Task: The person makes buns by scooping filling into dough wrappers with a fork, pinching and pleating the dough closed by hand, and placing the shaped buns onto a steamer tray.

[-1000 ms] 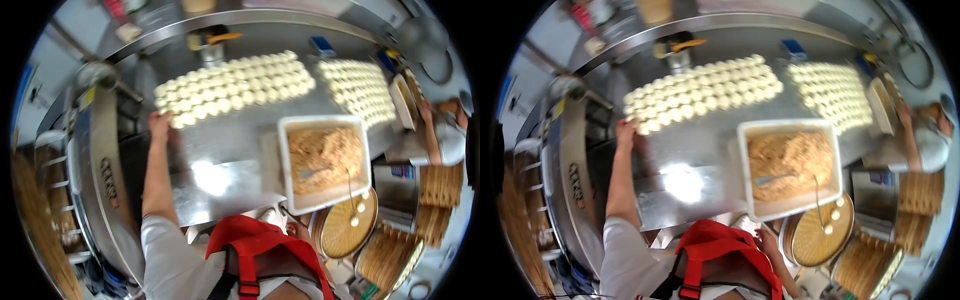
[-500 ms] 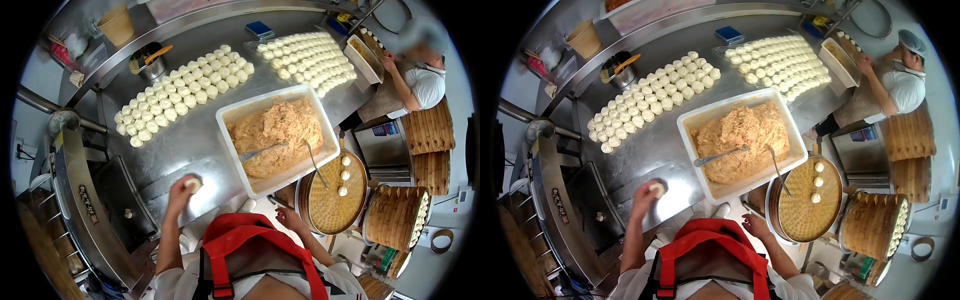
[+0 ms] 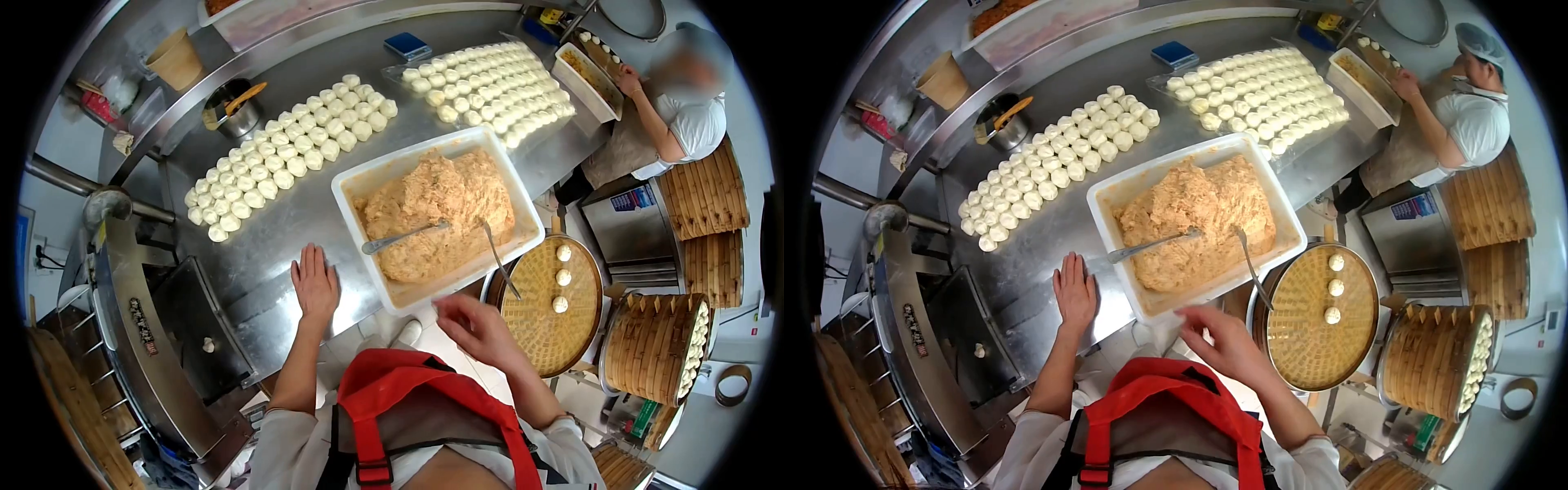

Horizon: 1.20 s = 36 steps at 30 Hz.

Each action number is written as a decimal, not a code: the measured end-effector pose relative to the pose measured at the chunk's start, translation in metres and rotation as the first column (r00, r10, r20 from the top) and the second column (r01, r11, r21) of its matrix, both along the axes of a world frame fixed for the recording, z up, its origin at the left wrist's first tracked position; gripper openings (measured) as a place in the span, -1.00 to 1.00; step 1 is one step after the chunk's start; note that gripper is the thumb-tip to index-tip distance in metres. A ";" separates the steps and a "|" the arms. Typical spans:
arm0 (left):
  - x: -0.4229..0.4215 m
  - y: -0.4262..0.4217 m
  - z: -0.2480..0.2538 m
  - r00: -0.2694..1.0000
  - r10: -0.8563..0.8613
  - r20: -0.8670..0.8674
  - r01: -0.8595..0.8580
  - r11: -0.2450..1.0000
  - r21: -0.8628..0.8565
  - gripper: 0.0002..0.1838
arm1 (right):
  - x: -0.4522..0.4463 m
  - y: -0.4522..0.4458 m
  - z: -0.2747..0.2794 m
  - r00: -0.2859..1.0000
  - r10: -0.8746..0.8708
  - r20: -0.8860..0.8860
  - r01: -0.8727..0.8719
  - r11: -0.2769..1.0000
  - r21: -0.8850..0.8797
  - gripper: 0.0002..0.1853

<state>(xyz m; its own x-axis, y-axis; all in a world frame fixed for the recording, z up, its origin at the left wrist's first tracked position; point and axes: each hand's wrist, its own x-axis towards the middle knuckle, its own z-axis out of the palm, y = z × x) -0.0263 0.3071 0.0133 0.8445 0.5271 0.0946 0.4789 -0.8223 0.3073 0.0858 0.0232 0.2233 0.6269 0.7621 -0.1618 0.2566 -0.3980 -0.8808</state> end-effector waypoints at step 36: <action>0.006 -0.002 0.013 0.997 -0.054 -0.062 0.055 0.998 0.007 -0.25 | 0.148 -0.059 -0.064 0.750 -0.407 0.521 0.376 0.911 0.169 -0.82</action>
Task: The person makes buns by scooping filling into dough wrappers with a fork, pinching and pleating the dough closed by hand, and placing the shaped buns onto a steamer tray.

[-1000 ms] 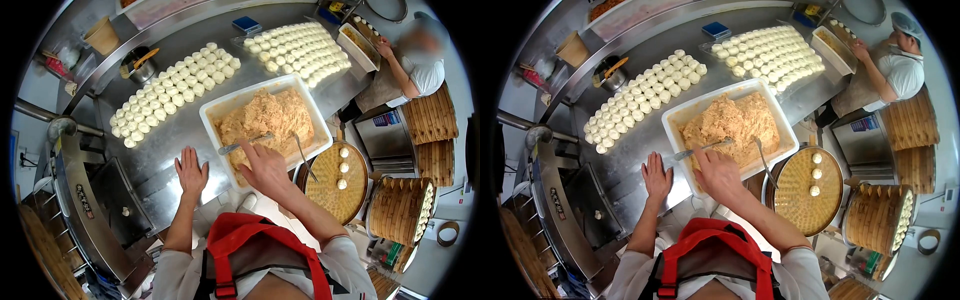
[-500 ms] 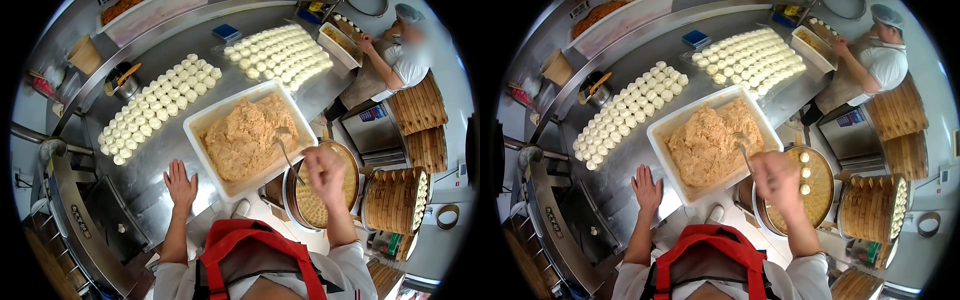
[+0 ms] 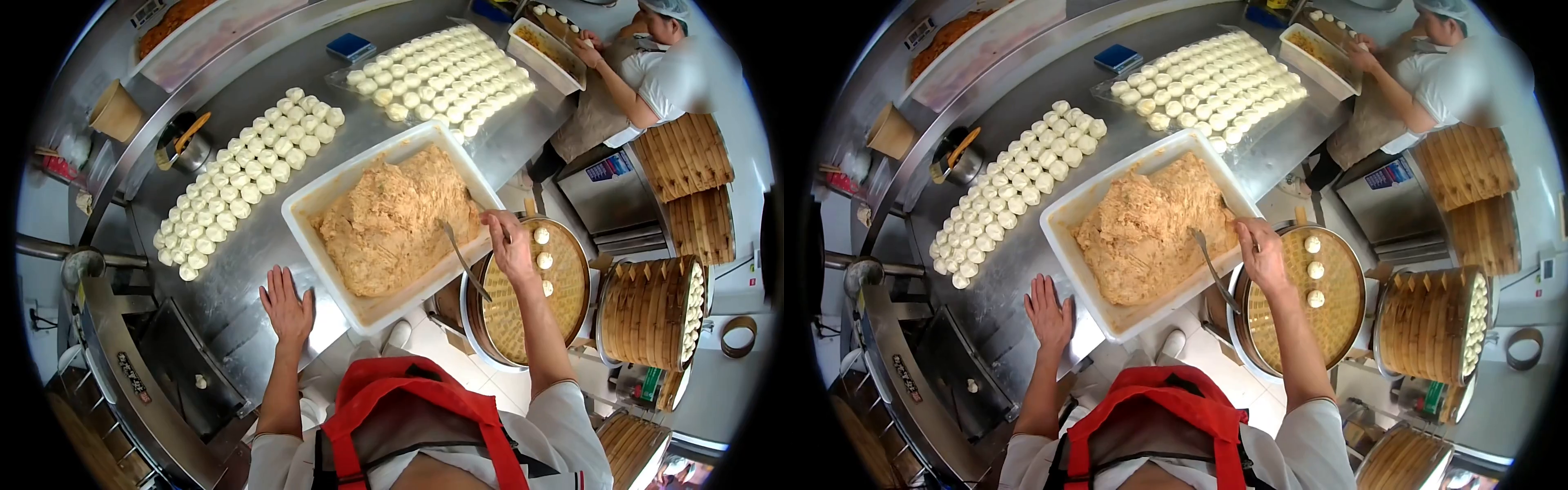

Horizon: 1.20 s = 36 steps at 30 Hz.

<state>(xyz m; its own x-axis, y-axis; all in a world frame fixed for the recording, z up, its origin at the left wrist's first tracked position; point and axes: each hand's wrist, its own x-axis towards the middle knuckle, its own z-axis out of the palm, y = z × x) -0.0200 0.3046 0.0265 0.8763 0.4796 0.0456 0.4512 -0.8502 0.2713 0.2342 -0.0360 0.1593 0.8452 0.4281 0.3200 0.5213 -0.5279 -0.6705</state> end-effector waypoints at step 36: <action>0.000 0.014 -0.001 0.985 0.030 0.173 -0.017 0.997 -0.077 -0.36 | -0.102 0.061 0.138 0.995 0.017 0.095 0.034 0.859 -0.511 -0.76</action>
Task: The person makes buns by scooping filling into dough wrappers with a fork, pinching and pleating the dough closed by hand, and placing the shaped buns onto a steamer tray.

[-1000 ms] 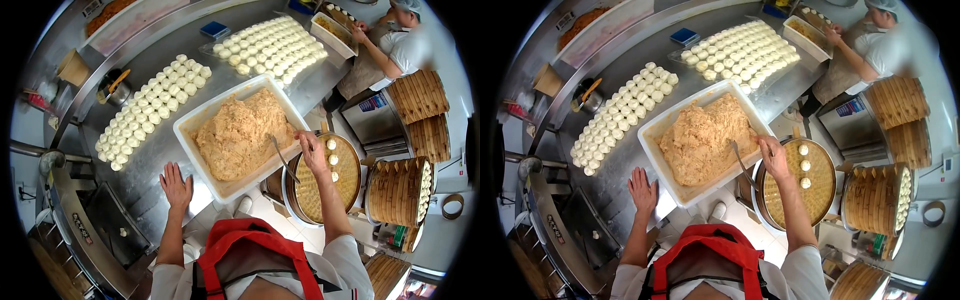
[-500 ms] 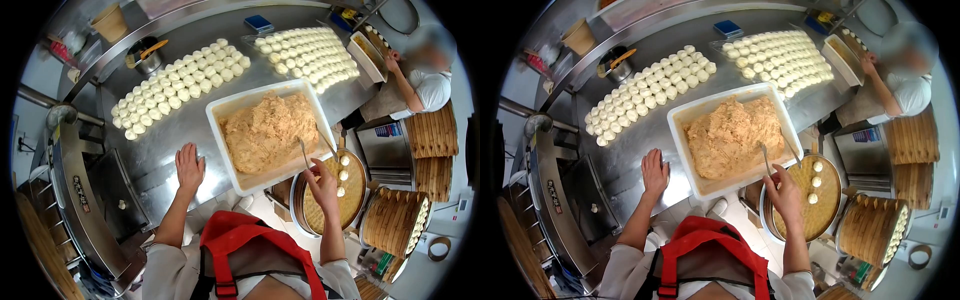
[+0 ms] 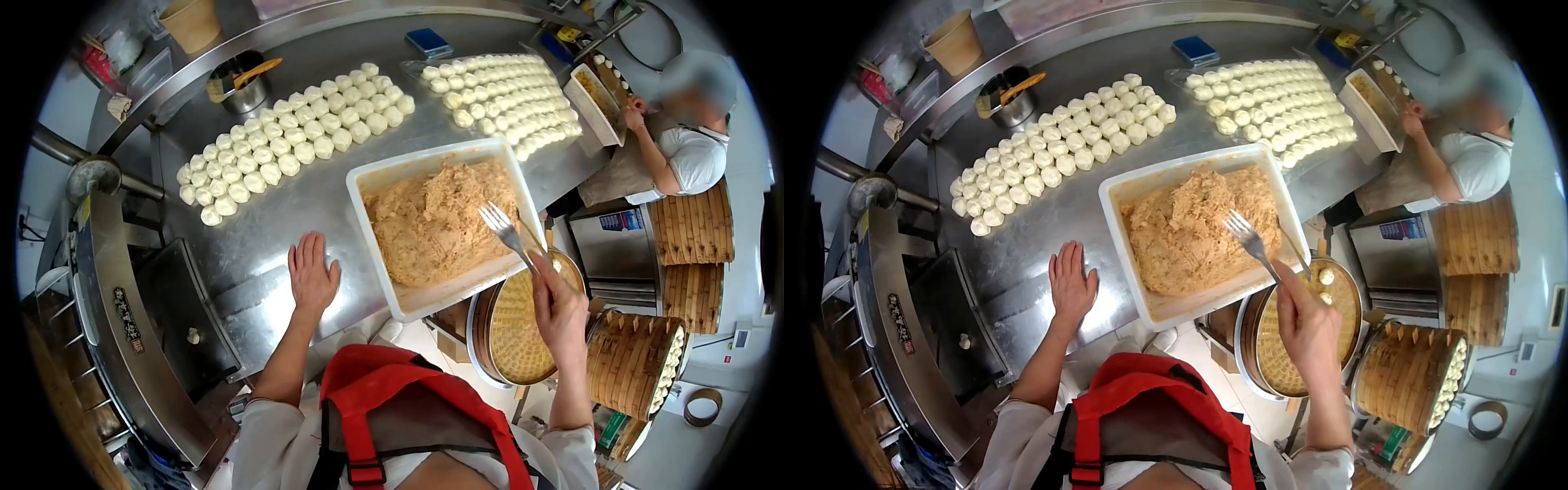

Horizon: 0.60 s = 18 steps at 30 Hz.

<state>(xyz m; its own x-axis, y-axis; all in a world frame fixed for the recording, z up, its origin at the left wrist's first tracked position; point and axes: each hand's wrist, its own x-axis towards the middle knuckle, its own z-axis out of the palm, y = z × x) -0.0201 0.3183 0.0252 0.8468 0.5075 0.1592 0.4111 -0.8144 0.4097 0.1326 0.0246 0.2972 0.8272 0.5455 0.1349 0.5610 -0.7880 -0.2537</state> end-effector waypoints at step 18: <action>-0.001 0.003 -0.001 1.000 -0.001 0.000 0.001 1.000 -0.019 -0.34 | 0.068 0.039 -0.017 0.982 0.167 -0.091 -0.183 0.958 -0.221 -0.73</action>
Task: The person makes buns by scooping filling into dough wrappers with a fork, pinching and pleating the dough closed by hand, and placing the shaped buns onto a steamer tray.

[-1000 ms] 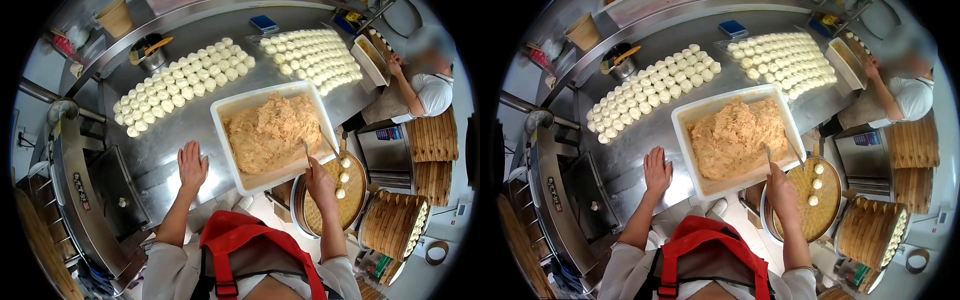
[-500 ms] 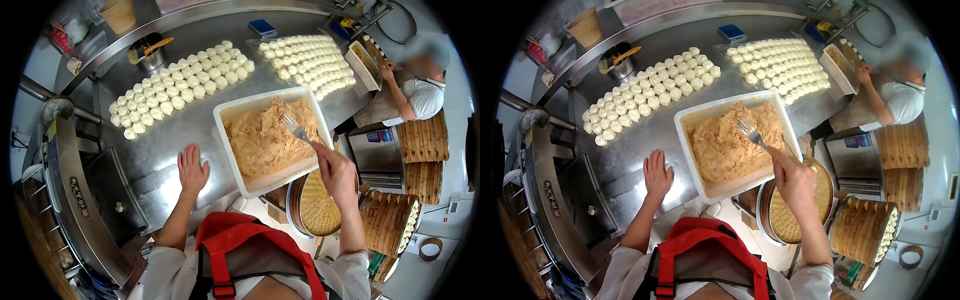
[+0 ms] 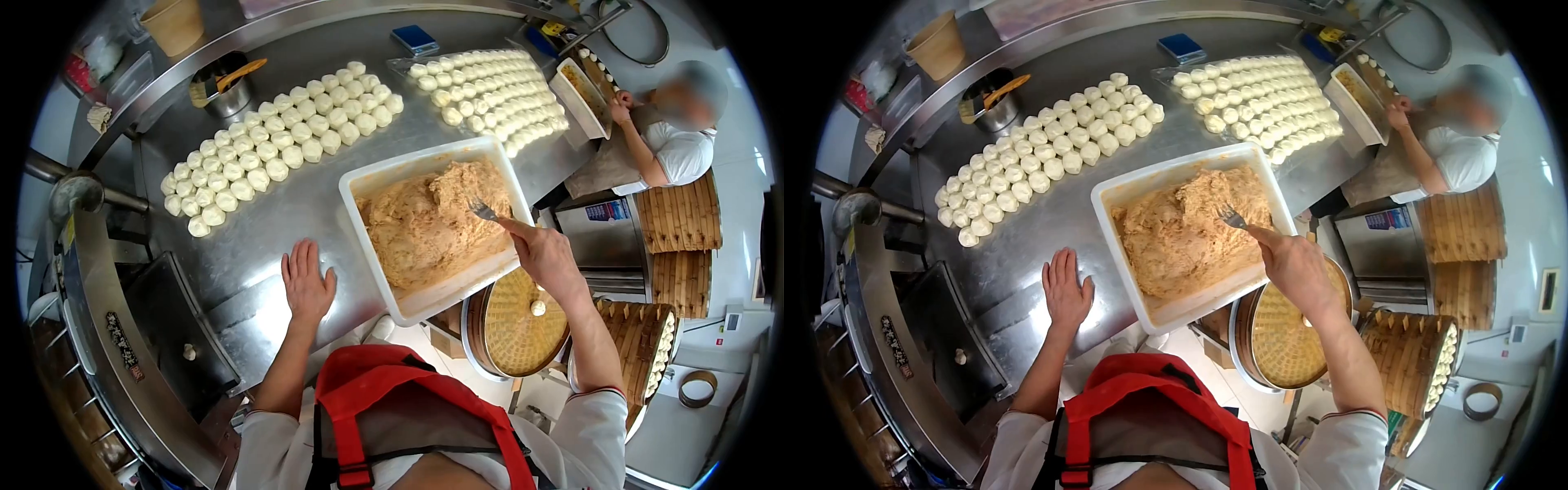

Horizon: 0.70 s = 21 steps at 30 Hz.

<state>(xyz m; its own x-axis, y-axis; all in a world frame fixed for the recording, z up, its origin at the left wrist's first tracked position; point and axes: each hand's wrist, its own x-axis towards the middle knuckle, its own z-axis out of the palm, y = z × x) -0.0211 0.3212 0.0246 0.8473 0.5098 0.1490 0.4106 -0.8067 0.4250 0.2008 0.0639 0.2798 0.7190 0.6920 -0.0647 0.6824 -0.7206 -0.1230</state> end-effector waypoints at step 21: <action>0.001 0.000 0.001 1.000 -0.003 0.022 0.003 1.000 -0.010 -0.34 | -0.015 -0.021 0.016 0.990 0.040 0.134 -0.052 0.995 0.087 -0.73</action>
